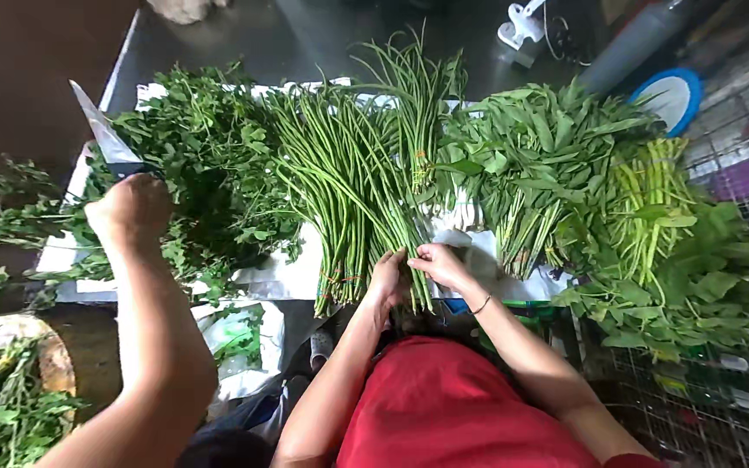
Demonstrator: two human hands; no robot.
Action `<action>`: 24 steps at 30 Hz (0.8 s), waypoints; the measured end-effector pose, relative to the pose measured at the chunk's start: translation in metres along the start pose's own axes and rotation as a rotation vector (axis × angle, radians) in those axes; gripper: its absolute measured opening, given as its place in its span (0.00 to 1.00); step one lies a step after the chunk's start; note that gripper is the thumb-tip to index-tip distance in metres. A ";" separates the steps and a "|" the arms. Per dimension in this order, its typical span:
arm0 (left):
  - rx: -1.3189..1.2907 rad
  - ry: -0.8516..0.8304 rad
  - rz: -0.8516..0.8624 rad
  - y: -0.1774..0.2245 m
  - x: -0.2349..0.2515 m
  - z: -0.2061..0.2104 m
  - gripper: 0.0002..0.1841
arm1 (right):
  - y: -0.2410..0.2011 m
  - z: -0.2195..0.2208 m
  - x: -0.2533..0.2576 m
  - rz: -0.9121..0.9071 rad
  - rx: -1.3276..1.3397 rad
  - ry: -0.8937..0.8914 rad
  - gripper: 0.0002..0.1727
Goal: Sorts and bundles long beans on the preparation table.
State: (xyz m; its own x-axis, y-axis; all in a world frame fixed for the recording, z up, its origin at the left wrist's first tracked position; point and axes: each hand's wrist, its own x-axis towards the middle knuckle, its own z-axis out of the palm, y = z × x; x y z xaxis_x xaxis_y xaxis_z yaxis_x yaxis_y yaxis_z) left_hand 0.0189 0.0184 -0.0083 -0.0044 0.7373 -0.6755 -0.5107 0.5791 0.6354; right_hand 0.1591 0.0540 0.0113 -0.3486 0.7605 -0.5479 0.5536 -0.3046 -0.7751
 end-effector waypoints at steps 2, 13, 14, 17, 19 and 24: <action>0.017 -0.013 -0.008 -0.002 0.001 0.004 0.18 | -0.003 0.006 -0.002 -0.002 -0.163 0.055 0.19; 0.749 -0.077 0.088 -0.003 0.001 0.004 0.26 | 0.010 0.028 -0.015 0.106 -0.083 0.032 0.35; 0.982 -0.060 0.138 0.005 -0.005 0.002 0.24 | 0.012 0.022 -0.013 0.109 -0.049 0.021 0.32; 1.477 0.140 0.548 0.022 -0.025 0.004 0.23 | -0.006 -0.009 -0.017 0.095 -0.014 -0.073 0.30; 1.530 0.058 0.986 0.031 -0.018 0.001 0.26 | -0.035 -0.034 -0.028 0.048 -0.151 -0.143 0.29; 1.488 -0.286 1.561 0.088 -0.019 0.045 0.20 | -0.116 -0.078 -0.079 -0.122 -0.511 -0.171 0.24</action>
State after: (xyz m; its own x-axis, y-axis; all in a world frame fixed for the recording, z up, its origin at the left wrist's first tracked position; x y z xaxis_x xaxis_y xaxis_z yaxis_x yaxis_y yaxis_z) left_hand 0.0122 0.0710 0.0776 0.5247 0.6872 0.5024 0.6363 -0.7087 0.3049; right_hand 0.1811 0.0740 0.1694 -0.5279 0.6556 -0.5399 0.7830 0.1295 -0.6084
